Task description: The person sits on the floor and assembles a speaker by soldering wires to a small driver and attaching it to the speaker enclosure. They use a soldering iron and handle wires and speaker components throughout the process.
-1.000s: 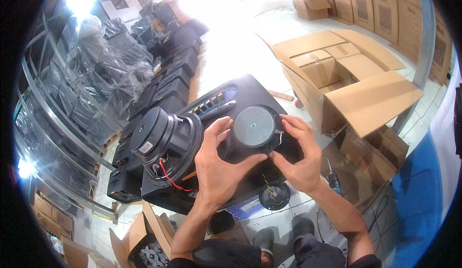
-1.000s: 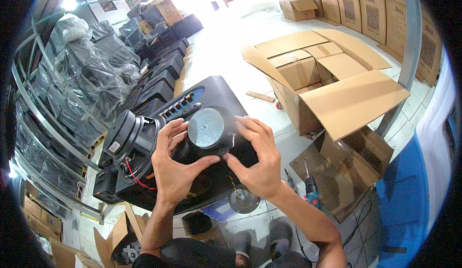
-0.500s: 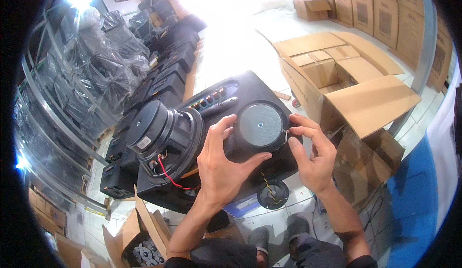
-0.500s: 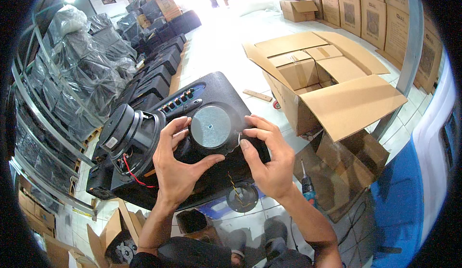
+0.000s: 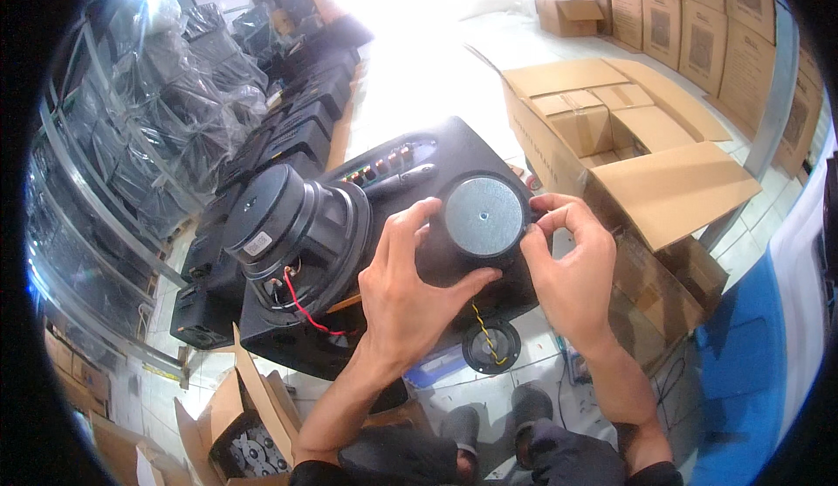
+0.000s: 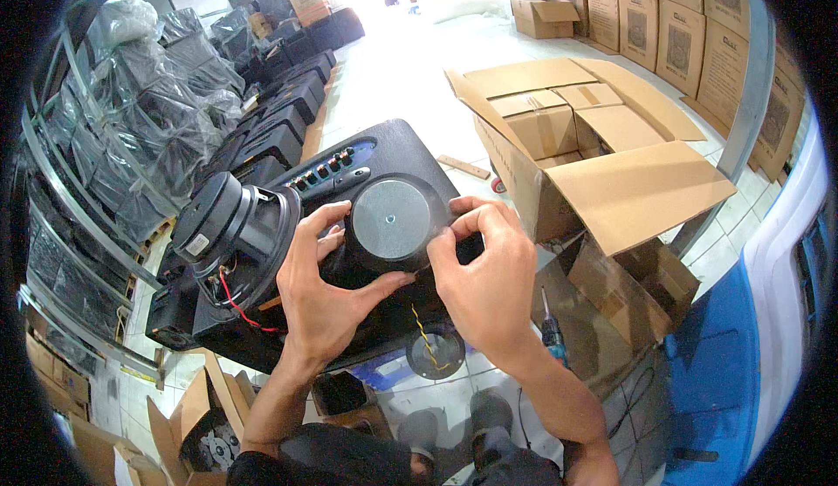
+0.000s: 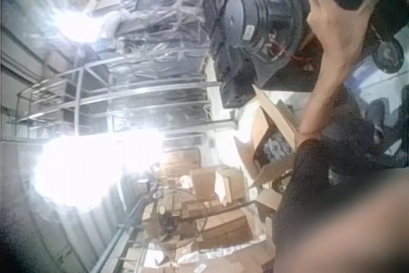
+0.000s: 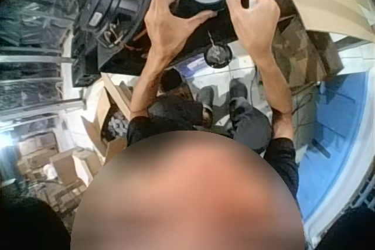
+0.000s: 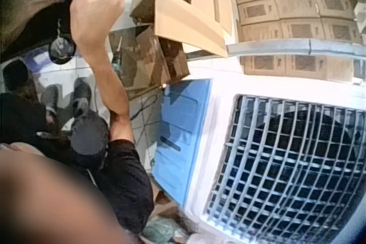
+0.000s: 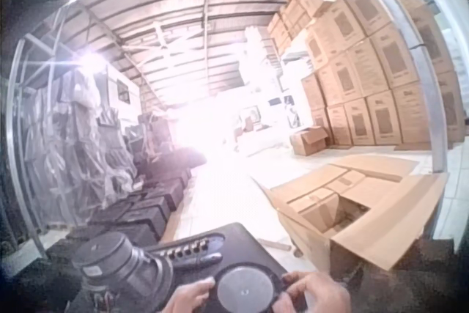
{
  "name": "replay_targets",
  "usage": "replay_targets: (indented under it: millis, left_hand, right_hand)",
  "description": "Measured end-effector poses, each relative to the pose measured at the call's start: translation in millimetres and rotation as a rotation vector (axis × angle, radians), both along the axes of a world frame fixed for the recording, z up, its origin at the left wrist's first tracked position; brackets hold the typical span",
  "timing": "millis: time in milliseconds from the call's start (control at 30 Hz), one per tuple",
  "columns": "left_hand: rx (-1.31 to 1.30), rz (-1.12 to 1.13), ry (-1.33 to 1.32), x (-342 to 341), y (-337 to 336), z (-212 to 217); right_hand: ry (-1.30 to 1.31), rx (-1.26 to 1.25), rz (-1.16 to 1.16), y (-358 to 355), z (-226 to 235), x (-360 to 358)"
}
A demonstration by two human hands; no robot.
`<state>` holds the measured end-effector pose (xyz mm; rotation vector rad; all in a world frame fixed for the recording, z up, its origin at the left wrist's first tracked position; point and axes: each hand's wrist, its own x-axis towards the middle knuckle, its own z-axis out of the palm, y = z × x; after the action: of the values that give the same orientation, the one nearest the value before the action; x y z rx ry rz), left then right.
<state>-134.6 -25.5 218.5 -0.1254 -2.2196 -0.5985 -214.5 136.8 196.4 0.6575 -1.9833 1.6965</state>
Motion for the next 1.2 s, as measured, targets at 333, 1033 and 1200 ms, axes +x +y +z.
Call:
replay_targets:
  millis: [333, 1033, 1200]
  left_hand:
    - [-0.017, 0.023, 0.019, -0.6, 0.3, -3.7]
    - [0.020, 0.020, 0.056, -0.2, -0.9, -6.8]
    - [0.007, 0.015, 0.054, -0.5, -1.7, -7.8]
  right_hand:
    - [-0.028, -0.012, 0.025, 2.8, 0.1, 2.6]
    - [-0.114, -0.101, 0.183, 13.4, -9.1, -5.6]
    - [-0.103, -0.106, 0.178, 12.4, -12.0, -4.9]
